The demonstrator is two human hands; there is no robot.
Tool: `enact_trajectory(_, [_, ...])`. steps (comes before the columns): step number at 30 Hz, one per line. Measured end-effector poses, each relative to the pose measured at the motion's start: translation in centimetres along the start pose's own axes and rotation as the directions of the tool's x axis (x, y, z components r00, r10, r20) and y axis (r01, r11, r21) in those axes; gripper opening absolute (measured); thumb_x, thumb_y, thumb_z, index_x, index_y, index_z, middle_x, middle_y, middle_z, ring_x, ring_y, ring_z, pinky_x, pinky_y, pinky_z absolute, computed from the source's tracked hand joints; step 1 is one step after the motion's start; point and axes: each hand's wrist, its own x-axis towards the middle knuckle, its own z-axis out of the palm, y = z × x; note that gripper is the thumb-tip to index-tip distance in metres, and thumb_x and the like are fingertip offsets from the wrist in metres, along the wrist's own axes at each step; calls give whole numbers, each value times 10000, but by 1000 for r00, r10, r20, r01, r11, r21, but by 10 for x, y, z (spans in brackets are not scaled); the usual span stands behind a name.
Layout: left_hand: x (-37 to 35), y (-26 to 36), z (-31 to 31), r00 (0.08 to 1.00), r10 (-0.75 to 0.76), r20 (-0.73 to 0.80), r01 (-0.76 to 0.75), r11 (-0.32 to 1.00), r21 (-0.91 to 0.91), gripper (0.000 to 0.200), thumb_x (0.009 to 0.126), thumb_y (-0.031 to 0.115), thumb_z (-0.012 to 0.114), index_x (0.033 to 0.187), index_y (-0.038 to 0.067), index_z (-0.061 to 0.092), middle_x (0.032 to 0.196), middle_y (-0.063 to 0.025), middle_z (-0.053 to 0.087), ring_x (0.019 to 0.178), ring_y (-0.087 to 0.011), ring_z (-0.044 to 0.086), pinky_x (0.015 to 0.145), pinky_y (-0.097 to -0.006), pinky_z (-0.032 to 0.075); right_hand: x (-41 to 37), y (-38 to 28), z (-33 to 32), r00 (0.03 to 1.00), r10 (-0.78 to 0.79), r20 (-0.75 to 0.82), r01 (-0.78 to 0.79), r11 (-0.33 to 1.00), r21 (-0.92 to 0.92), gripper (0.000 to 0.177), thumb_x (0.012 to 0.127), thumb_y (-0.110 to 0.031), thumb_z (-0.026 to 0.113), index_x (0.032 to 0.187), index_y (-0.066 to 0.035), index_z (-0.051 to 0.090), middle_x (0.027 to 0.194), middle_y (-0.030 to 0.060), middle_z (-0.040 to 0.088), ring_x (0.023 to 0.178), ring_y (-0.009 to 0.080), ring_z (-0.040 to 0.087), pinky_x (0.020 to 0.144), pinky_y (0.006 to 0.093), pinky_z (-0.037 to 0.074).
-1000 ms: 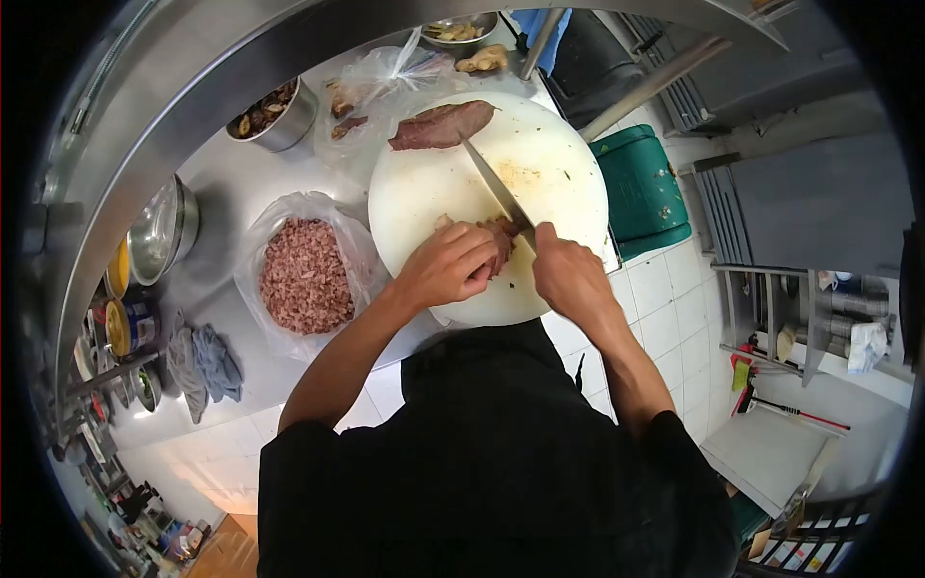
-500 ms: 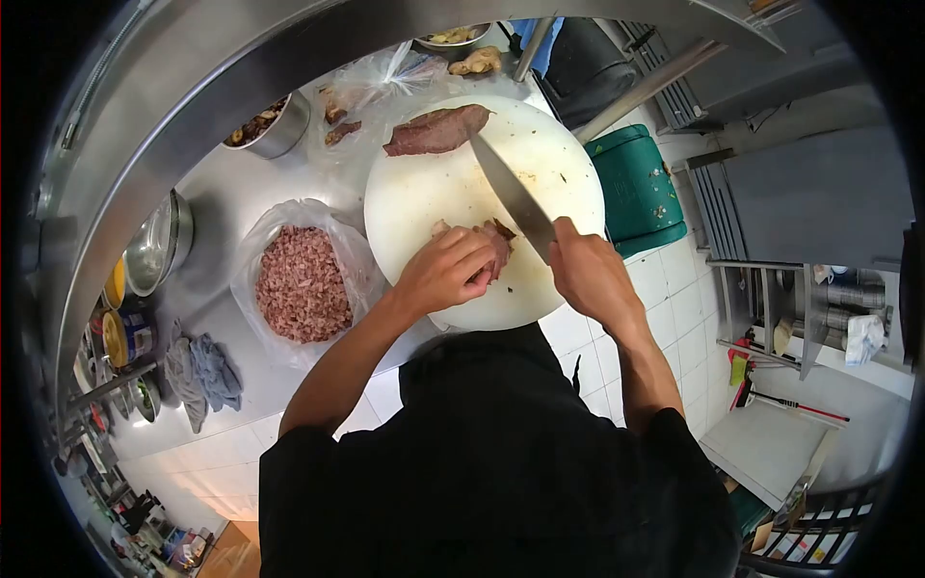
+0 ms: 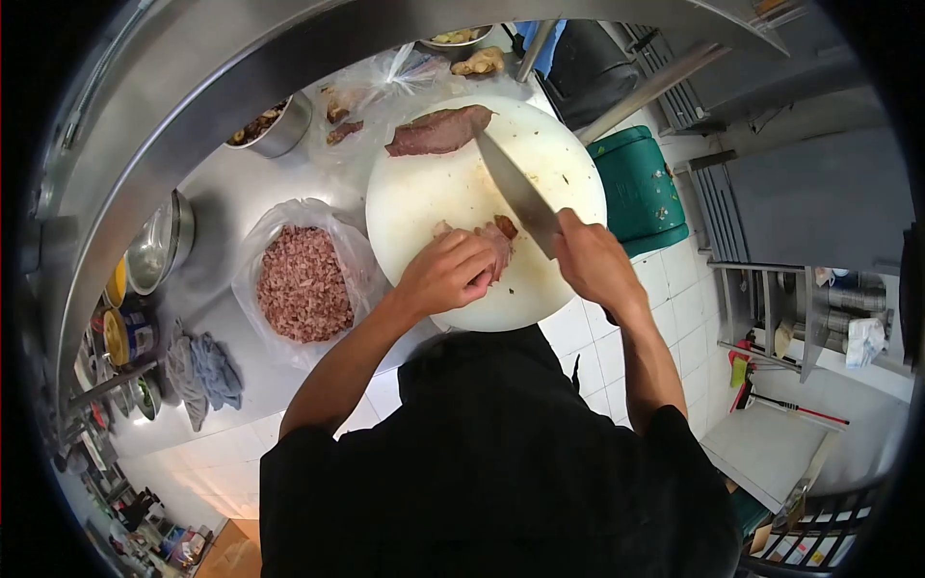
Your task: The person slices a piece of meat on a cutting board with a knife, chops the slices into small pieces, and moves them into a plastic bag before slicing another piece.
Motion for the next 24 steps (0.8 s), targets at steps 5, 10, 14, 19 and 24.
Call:
enact_trajectory(5, [13, 10, -16, 997, -26, -71, 30, 998, 50, 240, 734, 82, 753, 958, 67, 668, 1046, -58, 675, 949, -255, 620, 825, -362, 516, -27, -12, -32, 990, 71, -120, -61, 995, 85, 116, 965, -71, 547, 994, 36, 514, 744, 313, 636, 732, 518, 633, 673, 578, 479])
enact_trajectory(10, [12, -8, -22, 999, -5, 48, 4, 1000, 10, 310, 713, 75, 744, 1015, 58, 676, 1077, -81, 668, 1005, -253, 614, 869, -369, 512, -35, -3, -23, 971, 60, -232, -43, 996, 78, 119, 928, -42, 574, 947, 25, 479, 653, 276, 616, 644, 496, 633, 631, 580, 491])
enact_trajectory(14, [0, -10, -23, 985, 67, 160, -58, 996, -61, 336, 695, 59, 736, 1024, 50, 671, 1090, -89, 661, 1024, -262, 608, 912, -389, 514, -34, -21, -16, 987, 56, -152, -61, 998, -27, 129, 906, -49, 569, 943, 16, 464, 684, 264, 639, 674, 495, 652, 648, 589, 506])
enact_trajectory(19, [-6, -6, -16, 988, 31, 153, -23, 998, -51, 358, 688, 58, 737, 1038, 49, 663, 1109, -90, 655, 1027, -276, 606, 937, -395, 513, -9, -26, 16, 999, 45, 1, -45, 995, -85, 142, 910, -80, 555, 972, 21, 477, 763, 314, 664, 712, 513, 670, 695, 600, 522])
enact_trajectory(24, [-9, -3, -25, 977, 7, 213, 17, 994, -111, 452, 685, 69, 748, 1124, 44, 641, 1196, -112, 629, 1116, -296, 583, 979, -403, 501, 0, -8, 10, 997, 36, 63, -29, 993, -115, 152, 916, -87, 540, 990, 35, 488, 731, 332, 661, 704, 531, 669, 700, 621, 521])
